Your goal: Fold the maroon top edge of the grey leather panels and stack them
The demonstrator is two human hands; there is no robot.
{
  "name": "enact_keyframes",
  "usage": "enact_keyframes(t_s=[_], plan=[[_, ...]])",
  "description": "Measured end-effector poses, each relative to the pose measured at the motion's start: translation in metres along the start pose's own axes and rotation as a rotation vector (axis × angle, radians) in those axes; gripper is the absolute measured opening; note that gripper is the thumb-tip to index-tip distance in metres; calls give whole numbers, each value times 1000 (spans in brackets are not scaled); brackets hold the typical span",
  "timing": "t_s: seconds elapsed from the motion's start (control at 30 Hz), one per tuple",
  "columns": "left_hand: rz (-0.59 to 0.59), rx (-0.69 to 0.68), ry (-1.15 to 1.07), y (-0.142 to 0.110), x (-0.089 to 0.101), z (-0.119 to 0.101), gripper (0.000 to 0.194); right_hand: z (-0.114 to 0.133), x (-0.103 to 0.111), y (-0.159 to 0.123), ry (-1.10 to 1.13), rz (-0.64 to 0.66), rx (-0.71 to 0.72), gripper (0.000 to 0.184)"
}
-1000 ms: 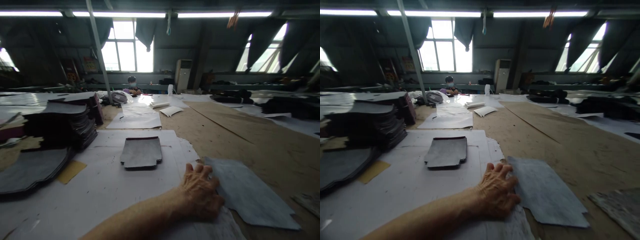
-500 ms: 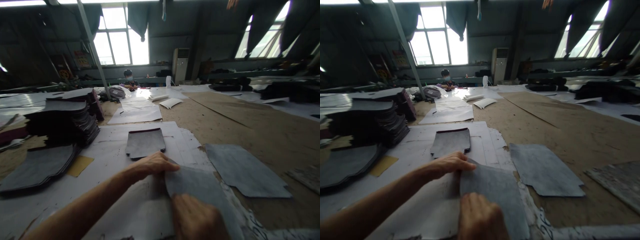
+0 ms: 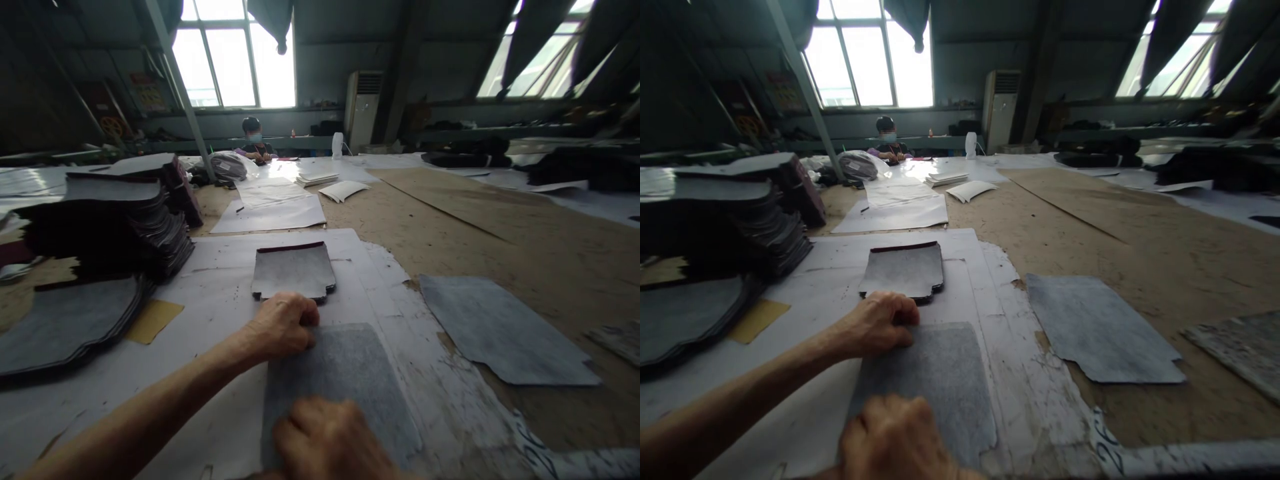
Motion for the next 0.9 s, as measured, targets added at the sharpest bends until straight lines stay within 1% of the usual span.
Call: enact_keyframes(t_s=[0.03, 0.07, 0.1, 0.13, 0.17, 0.2, 0.27, 0.33, 0.37, 0.43, 0.5, 0.57, 0.63, 0.7, 0.77, 0.83, 0.9], plan=[[-25, -21, 10, -2, 0, -1, 18, -9, 8, 3, 100, 83, -7, 39], [-47, -45, 15, -3, 0, -2, 16, -23, 22, 6, 162, 102, -68, 33], [-66, -67, 16, -5, -1, -2, 15, -41, 37, 8, 132, 98, -173, 20], [-81, -87, 13, -6, -1, -2, 15, -58, 53, 11, 46, 96, -243, 11], [-92, -102, 8, -7, -1, -2, 16, -73, 65, 13, -55, 119, -260, 16], [-101, -112, 2, -7, -2, -2, 20, -86, 72, 15, -139, 172, -274, 24], [-121, -123, -6, -8, -2, -2, 31, -105, 76, 17, -226, 312, -262, 30], [-141, -141, -2, -8, -1, -4, 37, -116, 71, 16, -218, 435, -247, 27], [-150, -154, 4, -8, 0, -5, 36, -118, 67, 16, -204, 472, -239, 24], [-161, -178, 16, -9, -1, -6, 29, -120, 63, 16, -184, 498, -243, 21], [-186, -198, 19, -10, -1, -6, 24, -120, 63, 15, -170, 492, -257, 21], [-259, -264, 38, -13, 0, -7, 21, -117, 65, 14, -157, 466, -237, 17], [-359, -387, 94, -18, 2, -10, 21, -111, 70, 13, -167, 414, -154, 13], [-435, -518, 162, -24, 2, -15, 24, -102, 74, 11, -206, 349, -23, 22], [-483, -614, 206, -29, 2, -18, 27, -93, 76, 8, -237, 312, 118, 29], [-507, -682, 233, -34, 1, -20, 28, -89, 74, 3, -253, 335, 208, 29], [-493, -724, 256, -36, 0, -21, 29, -89, 71, -1, -264, 395, 231, 27]])
Point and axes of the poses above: each hand's wrist, its own y-axis towards the middle knuckle, its own x-axis out of the back of the hand, z = x × y, the point moved 6 cm from there along y, towards the middle knuckle, and after that the axes turned 14 degrees about y, right-handed, at the moved point
